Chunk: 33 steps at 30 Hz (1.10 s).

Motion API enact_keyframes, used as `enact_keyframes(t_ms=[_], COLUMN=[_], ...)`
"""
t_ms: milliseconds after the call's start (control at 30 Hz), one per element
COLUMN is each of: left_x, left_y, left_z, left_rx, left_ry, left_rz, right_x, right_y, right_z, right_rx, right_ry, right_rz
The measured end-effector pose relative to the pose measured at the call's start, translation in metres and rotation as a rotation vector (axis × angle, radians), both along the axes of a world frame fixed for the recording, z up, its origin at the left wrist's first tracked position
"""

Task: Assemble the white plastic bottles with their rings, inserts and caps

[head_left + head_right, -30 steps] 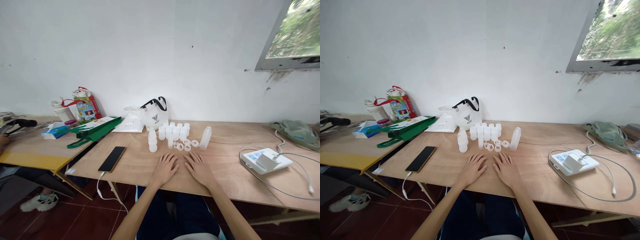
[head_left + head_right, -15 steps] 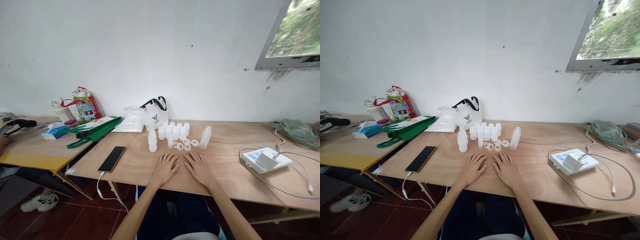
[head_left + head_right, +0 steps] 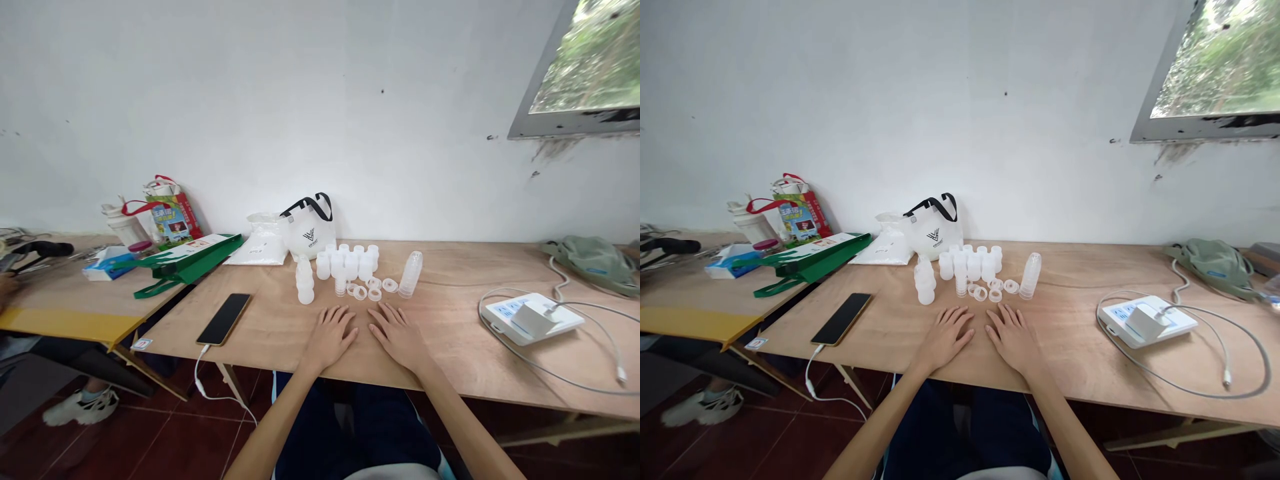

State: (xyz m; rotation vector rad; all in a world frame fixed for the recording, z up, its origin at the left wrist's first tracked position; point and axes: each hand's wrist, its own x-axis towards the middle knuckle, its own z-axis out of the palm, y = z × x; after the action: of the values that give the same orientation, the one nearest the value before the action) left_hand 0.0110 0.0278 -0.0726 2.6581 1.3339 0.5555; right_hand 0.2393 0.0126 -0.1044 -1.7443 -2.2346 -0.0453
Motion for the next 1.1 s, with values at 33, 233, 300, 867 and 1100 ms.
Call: enact_keyframes(t_ms=[33,233,300,867,1100], left_x=[0.0000,-0.0005,-0.0006,-0.0005,-0.0006], left_y=[0.0000,0.0007,0.0013,0.0026,0.0022], left_z=[0.0001,-0.0019,-0.0033,-0.0078,-0.0071], left_rx=[-0.002,0.006,0.019,0.041,0.037], left_ry=[0.001,0.001,-0.003,-0.022,-0.012], left_rz=[0.000,0.001,-0.002,-0.006,-0.003], right_x=[-0.0001,-0.0003,-0.0003,0.0009,0.0011], right_y=[0.0000,-0.0003,-0.0002,0.0014,0.0005], right_z=[-0.0001,-0.0007,-0.0015,-0.0041,-0.0034], right_rx=[0.002,0.014,0.018,0.011,0.005], right_ry=[0.002,-0.001,0.007,0.009,0.010], right_rz=[0.000,-0.003,-0.001,-0.002,-0.005])
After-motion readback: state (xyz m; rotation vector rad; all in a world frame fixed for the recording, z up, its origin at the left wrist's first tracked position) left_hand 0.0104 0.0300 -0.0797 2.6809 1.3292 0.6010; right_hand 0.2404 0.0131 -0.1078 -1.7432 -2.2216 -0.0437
